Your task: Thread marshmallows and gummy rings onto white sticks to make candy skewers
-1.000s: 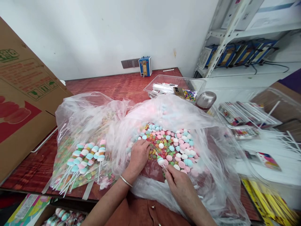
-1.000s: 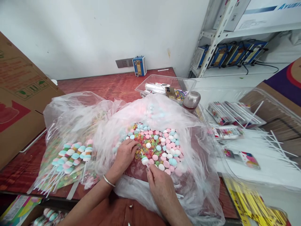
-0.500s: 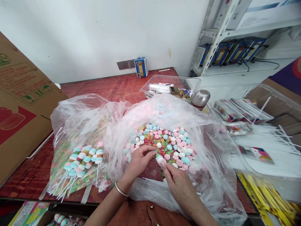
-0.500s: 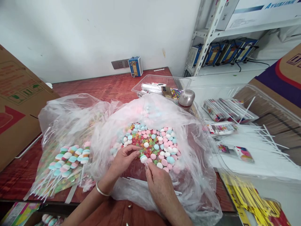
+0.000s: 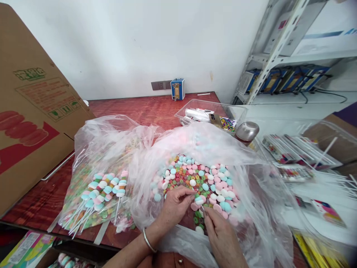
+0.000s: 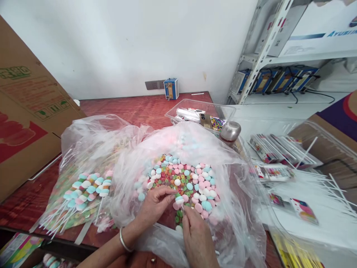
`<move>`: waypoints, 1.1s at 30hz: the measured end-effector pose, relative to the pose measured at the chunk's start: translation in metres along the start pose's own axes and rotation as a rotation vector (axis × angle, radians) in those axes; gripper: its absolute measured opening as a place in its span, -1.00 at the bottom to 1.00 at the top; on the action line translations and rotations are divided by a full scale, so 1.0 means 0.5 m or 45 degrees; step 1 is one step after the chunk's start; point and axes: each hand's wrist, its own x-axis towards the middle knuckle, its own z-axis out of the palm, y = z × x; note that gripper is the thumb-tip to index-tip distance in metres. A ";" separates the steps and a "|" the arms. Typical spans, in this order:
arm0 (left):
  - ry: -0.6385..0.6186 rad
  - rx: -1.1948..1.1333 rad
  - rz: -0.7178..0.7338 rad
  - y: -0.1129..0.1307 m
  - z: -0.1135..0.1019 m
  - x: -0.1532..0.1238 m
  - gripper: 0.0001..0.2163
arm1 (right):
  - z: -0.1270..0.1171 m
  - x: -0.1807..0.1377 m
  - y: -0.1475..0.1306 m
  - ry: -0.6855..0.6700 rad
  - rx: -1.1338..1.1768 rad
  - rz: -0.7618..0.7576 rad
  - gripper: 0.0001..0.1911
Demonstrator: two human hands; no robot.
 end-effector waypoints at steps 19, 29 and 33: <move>0.192 1.075 0.305 -0.051 -0.099 0.098 -0.73 | -0.010 0.019 0.014 0.084 0.247 0.220 -0.60; 0.221 0.467 0.104 -0.032 -0.072 0.117 -0.86 | -0.027 -0.001 0.054 0.139 0.360 0.256 -0.61; 0.035 -0.477 -0.405 -0.007 -0.024 0.139 -0.81 | -0.030 -0.002 0.050 0.169 0.315 0.241 -0.61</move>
